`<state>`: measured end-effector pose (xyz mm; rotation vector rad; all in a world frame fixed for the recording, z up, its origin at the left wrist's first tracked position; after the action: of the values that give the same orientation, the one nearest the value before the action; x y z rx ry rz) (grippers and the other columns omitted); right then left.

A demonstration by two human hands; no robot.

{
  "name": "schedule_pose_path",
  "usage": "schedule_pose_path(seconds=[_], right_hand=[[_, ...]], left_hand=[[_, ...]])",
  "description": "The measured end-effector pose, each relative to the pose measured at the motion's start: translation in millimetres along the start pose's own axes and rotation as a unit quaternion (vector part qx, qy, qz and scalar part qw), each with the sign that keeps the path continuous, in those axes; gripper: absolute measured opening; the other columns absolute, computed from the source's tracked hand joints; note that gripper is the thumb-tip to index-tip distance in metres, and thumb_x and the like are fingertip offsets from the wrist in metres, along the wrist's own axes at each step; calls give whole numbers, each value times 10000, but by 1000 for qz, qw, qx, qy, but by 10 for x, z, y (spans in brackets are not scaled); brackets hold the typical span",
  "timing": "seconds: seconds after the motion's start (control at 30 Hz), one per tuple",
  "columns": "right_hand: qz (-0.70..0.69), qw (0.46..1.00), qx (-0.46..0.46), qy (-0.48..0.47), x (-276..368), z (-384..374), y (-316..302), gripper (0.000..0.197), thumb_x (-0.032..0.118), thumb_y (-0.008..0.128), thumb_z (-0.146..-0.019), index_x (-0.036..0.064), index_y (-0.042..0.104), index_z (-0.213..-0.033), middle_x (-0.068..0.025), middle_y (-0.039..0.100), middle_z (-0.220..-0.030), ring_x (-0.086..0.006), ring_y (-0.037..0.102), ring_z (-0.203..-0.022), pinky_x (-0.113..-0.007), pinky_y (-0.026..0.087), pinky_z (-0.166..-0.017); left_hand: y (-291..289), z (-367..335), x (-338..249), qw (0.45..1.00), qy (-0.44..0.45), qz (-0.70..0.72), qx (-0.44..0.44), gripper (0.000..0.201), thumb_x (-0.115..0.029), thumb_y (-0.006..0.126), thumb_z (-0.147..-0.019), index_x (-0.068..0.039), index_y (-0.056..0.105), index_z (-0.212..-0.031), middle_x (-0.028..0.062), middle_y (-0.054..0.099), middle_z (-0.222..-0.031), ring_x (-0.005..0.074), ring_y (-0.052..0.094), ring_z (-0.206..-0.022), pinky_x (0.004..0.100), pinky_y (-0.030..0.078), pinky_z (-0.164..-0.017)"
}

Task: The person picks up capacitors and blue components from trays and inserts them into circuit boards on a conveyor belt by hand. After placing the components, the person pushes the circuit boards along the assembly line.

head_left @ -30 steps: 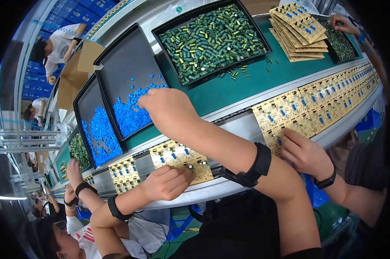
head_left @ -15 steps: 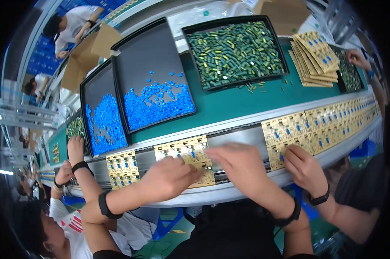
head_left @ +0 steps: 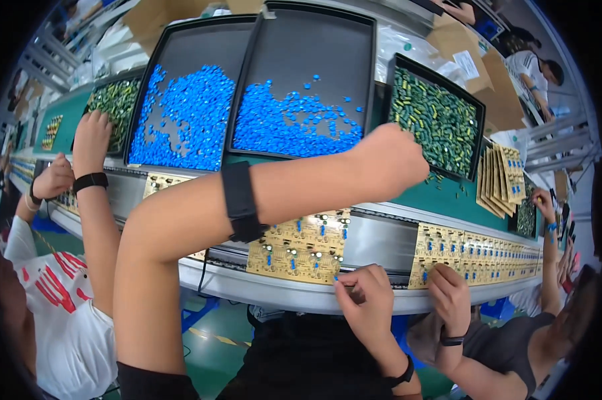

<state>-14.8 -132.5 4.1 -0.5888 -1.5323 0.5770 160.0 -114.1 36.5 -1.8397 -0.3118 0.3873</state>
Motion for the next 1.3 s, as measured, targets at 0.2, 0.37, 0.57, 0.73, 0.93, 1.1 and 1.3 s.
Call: schedule_pose_path(seconds=[0.2, 0.37, 0.57, 0.73, 0.93, 1.1, 1.3], right_hand=[[23, 999, -27, -22, 13, 1, 163, 113, 25, 722, -705, 56, 624, -752, -42, 552, -718, -223, 497, -693, -329, 388, -628], [44, 999, -15, -26, 104, 4, 271, 104, 32, 710, -719, 51, 608, -734, -45, 526, -704, -215, 474, -684, -323, 366, -643], [61, 998, -14, -2, 102, 7, 326, 93, 54, 704, -715, 72, 613, -728, -16, 527, -685, -205, 484, -712, -339, 311, -672], [80, 996, -27, -3, 94, 15, 355, 122, 54, 697, -724, 74, 577, -731, -32, 485, -685, -213, 467, -705, -344, 299, -671], [100, 995, -14, 1, 149, 15, 396, 128, 23, 673, -748, 49, 549, -736, -55, 458, -709, -222, 444, -702, -346, 311, -690], [105, 994, 6, 9, 223, -8, 410, 144, 26, 666, -736, 50, 524, -722, -56, 456, -707, -218, 443, -696, -342, 302, -675], [115, 993, 36, 4, 257, -110, 426, 129, 29, 643, -702, 72, 537, -762, -38, 493, -725, -205, 473, -661, -344, 283, -643]], left_hand=[[14, 148, -100, 1000, 20, 22, 11, 33, -106, 643, -651, -78, 658, -647, 81, 641, -688, 249, 643, -733, 362, 483, -644], [-93, 272, -141, 997, 18, 75, -11, 17, -92, 671, -630, -81, 660, -637, 70, 640, -676, 241, 640, -724, 354, 467, -645], [-231, 405, -207, 993, 37, 110, 19, 13, -97, 672, -650, -105, 667, -642, 57, 644, -689, 221, 628, -732, 332, 432, -632], [-286, 463, -284, 991, 55, 121, -27, 20, -134, 674, -625, -132, 660, -610, 29, 636, -637, 217, 631, -726, 334, 425, -608], [-268, 540, -352, 987, 84, 130, -44, 36, -120, 688, -585, -110, 687, -620, 80, 665, -647, 240, 664, -632, 360, 465, -479], [-230, 737, -368, 988, 86, 124, -14, 47, -162, 688, -573, -125, 677, -601, 48, 656, -626, 222, 656, -643, 339, 442, -506], [-164, 877, -349, 988, 95, 115, 36, 105, -195, 700, -516, -114, 664, -573, 51, 647, -600, 220, 654, -639, 319, 434, -533]])
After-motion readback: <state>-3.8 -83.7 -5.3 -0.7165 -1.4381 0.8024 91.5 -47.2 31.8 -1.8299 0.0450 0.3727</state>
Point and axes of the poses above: each hand's wrist, its own z-axis away from the middle knuckle, its own y-axis out of the palm, x = y × z, the point moved 6 cm from there along -z, towards the middle knuckle
